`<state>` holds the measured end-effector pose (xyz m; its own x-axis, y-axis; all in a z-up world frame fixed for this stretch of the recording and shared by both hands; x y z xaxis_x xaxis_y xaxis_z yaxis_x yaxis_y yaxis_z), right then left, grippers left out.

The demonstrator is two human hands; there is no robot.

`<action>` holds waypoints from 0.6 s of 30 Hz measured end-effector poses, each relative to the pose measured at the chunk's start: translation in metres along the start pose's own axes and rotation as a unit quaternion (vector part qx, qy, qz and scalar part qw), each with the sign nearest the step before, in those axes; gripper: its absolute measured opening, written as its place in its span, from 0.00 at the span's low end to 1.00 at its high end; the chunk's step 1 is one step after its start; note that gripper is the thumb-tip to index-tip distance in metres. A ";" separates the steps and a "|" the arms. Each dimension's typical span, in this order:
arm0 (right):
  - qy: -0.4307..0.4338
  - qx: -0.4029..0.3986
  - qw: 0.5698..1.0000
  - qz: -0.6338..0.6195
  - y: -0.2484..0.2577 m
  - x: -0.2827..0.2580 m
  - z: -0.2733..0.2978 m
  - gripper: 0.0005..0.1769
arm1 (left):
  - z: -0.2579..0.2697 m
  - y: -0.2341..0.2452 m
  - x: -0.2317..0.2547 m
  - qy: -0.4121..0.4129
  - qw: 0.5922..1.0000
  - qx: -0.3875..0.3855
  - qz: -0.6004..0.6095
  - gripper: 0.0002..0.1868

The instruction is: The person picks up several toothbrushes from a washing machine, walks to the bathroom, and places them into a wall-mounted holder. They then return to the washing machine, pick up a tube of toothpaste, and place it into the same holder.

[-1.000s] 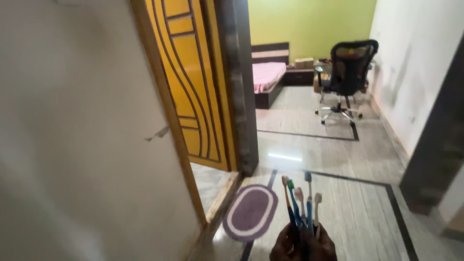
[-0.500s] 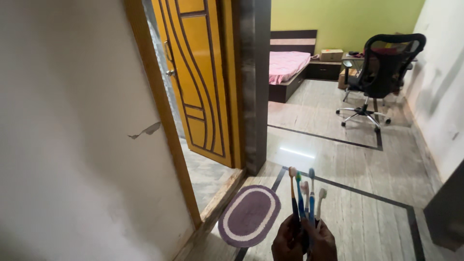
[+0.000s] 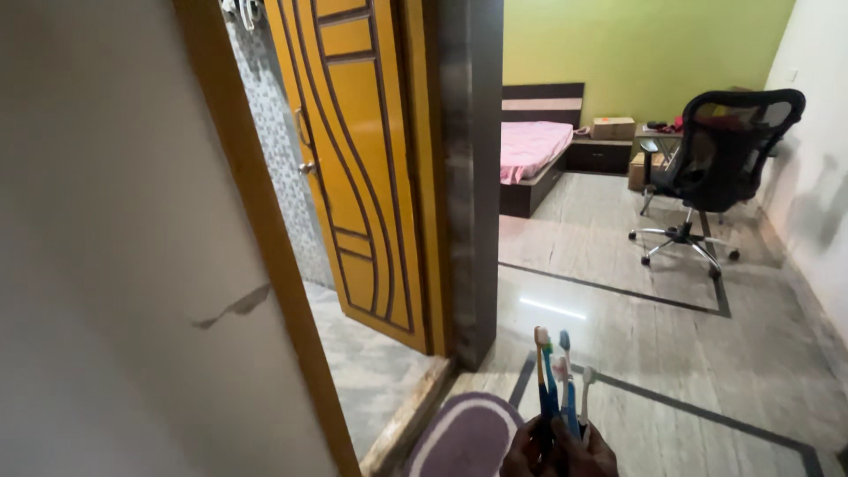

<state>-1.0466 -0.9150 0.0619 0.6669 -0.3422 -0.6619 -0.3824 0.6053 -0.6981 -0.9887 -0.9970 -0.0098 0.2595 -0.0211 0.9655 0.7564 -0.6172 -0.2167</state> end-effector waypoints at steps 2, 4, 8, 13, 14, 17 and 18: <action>0.029 0.018 0.997 -0.065 -0.028 0.005 -0.019 0.17 | -0.036 0.016 -0.014 0.007 0.999 -0.016 0.047 0.28; -0.002 -0.091 0.995 -0.051 -0.063 0.011 -0.050 0.17 | -0.073 0.034 -0.028 0.013 0.996 -0.029 0.083 0.28; 0.041 -0.051 0.996 0.065 -0.060 0.024 -0.145 0.17 | -0.147 0.068 -0.054 0.040 0.983 -0.050 0.170 0.28; 0.057 -0.035 0.992 0.103 -0.034 0.066 -0.239 0.21 | -0.195 0.093 -0.062 -0.052 0.993 -0.074 0.078 0.30; 0.043 -0.043 0.994 0.091 -0.034 0.075 -0.256 0.22 | -0.204 0.099 -0.067 -0.040 0.995 -0.056 0.067 0.30; 0.095 -0.074 0.989 0.089 -0.042 0.079 -0.302 0.25 | -0.231 0.113 -0.066 -0.046 0.999 -0.022 0.018 0.30; 0.093 -0.064 0.988 0.108 -0.043 0.083 -0.317 0.26 | -0.239 0.118 -0.063 -0.055 0.998 -0.013 -0.003 0.31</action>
<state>-1.1783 -1.1971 -0.0496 0.4365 -0.3492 -0.8292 -0.5881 0.5868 -0.5567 -1.0592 -1.2567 -0.0615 0.3204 0.0674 0.9449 0.7430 -0.6366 -0.2065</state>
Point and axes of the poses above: each hand's wrist, its own z-axis away from the middle knuckle, its own y-axis out of the back of the hand, x = y × z, the point moved 9 cm from there along -z, towards the middle knuckle, and after that the axes turned 12 degrees about -z, right-handed, at the moved point
